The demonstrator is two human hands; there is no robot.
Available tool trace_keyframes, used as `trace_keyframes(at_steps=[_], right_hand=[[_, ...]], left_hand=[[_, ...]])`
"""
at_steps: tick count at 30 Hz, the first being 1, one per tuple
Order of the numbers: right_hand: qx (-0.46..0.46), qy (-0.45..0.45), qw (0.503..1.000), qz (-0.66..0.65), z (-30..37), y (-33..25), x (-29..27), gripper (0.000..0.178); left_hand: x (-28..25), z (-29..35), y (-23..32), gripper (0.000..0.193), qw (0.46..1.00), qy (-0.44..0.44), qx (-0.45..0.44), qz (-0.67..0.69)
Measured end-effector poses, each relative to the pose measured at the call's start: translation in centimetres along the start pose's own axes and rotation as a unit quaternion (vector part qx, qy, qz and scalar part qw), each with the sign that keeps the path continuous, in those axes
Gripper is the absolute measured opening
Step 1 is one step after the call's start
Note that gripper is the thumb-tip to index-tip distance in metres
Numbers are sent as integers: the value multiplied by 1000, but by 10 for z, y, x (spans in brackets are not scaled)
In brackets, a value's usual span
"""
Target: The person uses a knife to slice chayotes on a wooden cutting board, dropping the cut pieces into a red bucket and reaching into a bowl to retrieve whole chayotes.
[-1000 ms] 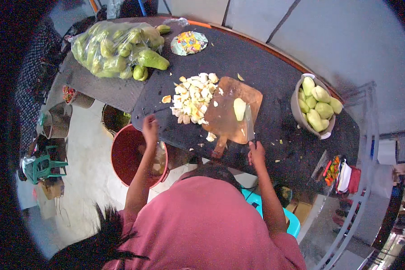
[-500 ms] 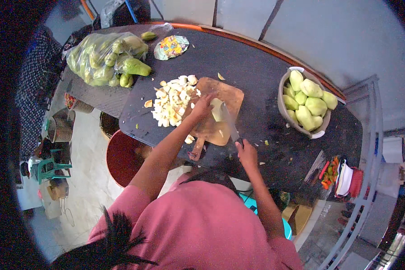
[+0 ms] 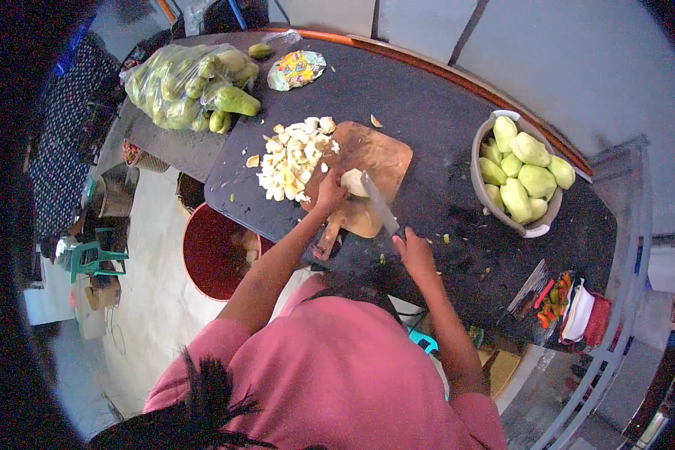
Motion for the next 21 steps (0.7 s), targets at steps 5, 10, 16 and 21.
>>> trace_keyframes(at_steps=[5, 10, 16, 21], right_hand=[[-62, 0, 995, 84, -9, -4, -28, 37], [-86, -26, 994, 58, -26, 15, -29, 36], [117, -135, 951, -253, -24, 20, -13, 30], [120, -110, 951, -263, -22, -8, 2, 31]], left_hand=[[-4, -3, -3, 33, 987, 36, 141, -71], [-4, -18, -2, 28, 995, -28, 75, -50], [7, -3, 16, 25, 999, -37, 19, 13], [2, 9, -1, 30, 993, -3, -24, 116]])
Point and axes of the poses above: each hand's wrist, its own z-axis away from the middle knuckle, its own x-axis out of the palm, y = z × x, the point moved 2 cm from there along -z, towards the middle knuckle, and after that the axes turned 8 degrees about -x, right-handed, at the moved point
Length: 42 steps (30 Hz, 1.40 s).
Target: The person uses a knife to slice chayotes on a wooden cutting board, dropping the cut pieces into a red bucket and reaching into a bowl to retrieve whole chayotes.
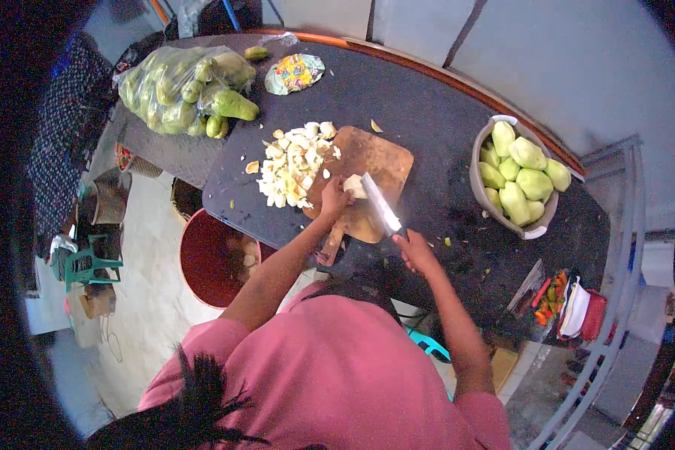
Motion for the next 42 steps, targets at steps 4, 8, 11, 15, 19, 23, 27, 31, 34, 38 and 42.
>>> trace_keyframes(at_steps=[4, 8, 11, 15, 19, 23, 27, 31, 34, 38, 42], right_hand=[[-6, -19, 998, 61, 6, -4, -37, 33], [20, -62, 997, 51, 11, -16, -33, 33], [21, -44, 998, 35, 13, -14, -17, 33], [29, -4, 1000, 1, 12, -11, 5, 32], [13, 21, 997, -70, 8, -12, 33, 31], [56, 0, 984, -172, 6, -4, 36, 34], [32, -16, 999, -39, 10, -18, 5, 33], [26, -43, 999, 21, 14, -30, -7, 31], [39, -28, 998, -44, 17, -28, 6, 32], [113, -8, 980, -167, 19, -13, 25, 33], [110, -20, 968, -226, 17, -22, 42, 32]], left_hand=[[6, -12, 10, 32, 994, -2, 40, -100], [-4, -20, -8, 32, 991, -36, 72, -103], [-2, -17, -14, 34, 989, -6, 79, -121], [8, 1, 1, 29, 999, 20, 26, -24], [6, 4, 6, 20, 998, 38, -6, 39], [6, 15, 26, 23, 997, 21, 1, 79], [-5, 12, 27, 23, 999, 12, 21, 27], [-15, 3, 14, 21, 998, -32, 32, -42], [-11, -1, 11, 24, 999, -29, -26, 5], [5, 3, 12, 26, 997, 12, -28, 74], [10, 2, -5, 28, 994, 79, 66, -46]])
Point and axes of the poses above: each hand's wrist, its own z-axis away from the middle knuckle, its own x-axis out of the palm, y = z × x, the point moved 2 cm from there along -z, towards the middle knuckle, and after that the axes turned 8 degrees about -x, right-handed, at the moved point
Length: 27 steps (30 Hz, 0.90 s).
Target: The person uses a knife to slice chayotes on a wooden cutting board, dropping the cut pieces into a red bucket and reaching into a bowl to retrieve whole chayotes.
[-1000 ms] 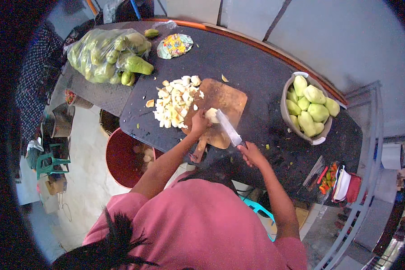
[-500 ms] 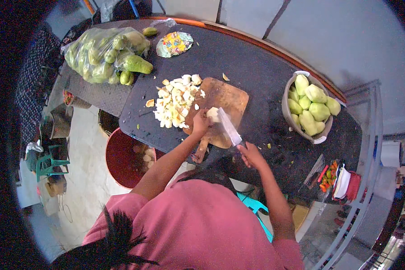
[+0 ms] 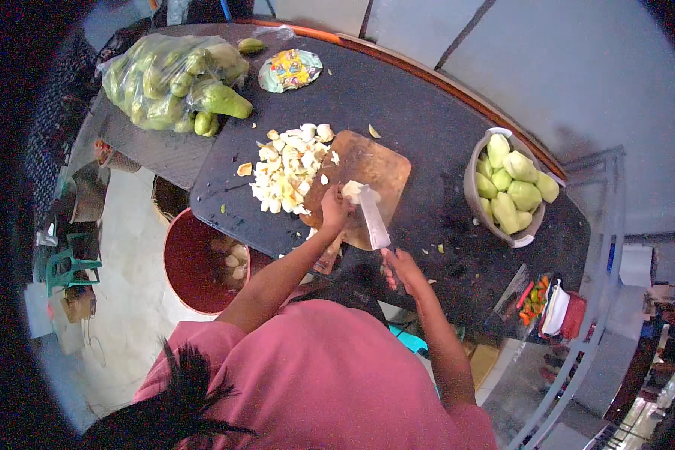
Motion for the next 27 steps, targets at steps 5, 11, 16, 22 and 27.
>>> trace_keyframes(at_steps=[5, 11, 16, 22, 27], right_hand=[[8, -3, 999, -31, 5, -3, 11, 33], [28, 19, 997, -65, 8, -5, 24, 33], [-89, 82, 972, 199, 10, -8, 20, 33], [-36, 66, 995, 65, 2, -1, 40, 33], [9, 48, 996, -77, 1, 0, 52, 34]], left_hand=[[1, 9, 8, 28, 999, 39, 30, -3], [-5, 21, 13, 26, 995, 59, 79, -10], [-14, 35, 35, 26, 987, -7, -75, 142], [-24, 34, 39, 24, 989, -11, -94, 116], [-23, 33, 40, 20, 996, 11, -33, 78]])
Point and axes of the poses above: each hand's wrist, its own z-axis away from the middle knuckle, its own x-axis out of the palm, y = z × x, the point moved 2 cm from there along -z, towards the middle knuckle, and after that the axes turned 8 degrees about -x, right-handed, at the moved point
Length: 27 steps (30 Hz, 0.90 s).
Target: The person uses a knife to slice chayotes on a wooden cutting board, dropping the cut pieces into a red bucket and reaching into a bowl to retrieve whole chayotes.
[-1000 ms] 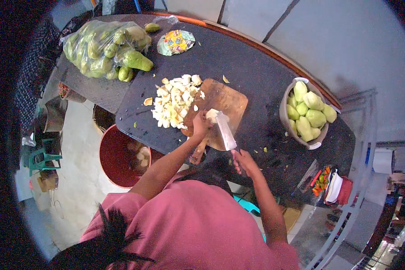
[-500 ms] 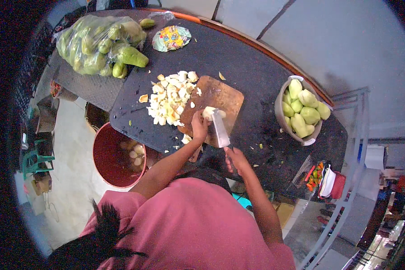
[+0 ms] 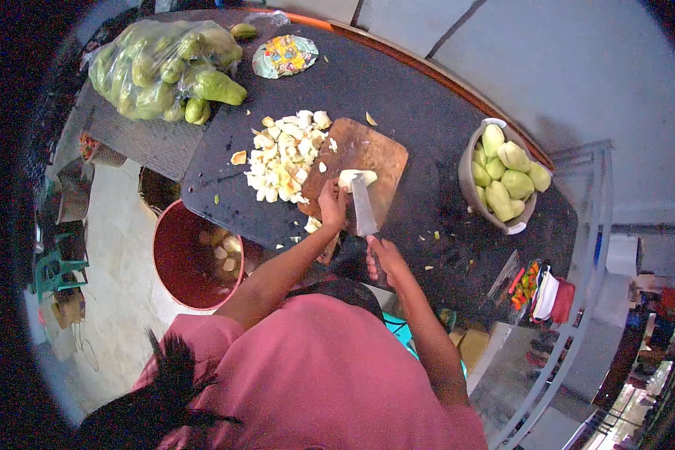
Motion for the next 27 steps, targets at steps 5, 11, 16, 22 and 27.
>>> trace_keyframes(at_steps=[5, 11, 16, 22, 27], right_hand=[[-48, 14, 987, 155, 5, -10, -9, 33], [-83, 22, 961, 262, 2, -12, -10, 32], [-2, -7, 999, 49, 4, -5, 9, 33], [32, -18, 998, -48, 1, -2, 14, 34], [41, -49, 990, -128, 1, -7, 21, 35]], left_hand=[[-1, -7, -23, 22, 999, 9, -27, 46], [1, -5, -21, 24, 997, -8, -49, 63], [-3, -6, -21, 25, 999, 0, -19, 32], [-7, -7, -2, 26, 1000, -12, -21, 12], [-7, -9, -3, 26, 999, 6, 29, -14]])
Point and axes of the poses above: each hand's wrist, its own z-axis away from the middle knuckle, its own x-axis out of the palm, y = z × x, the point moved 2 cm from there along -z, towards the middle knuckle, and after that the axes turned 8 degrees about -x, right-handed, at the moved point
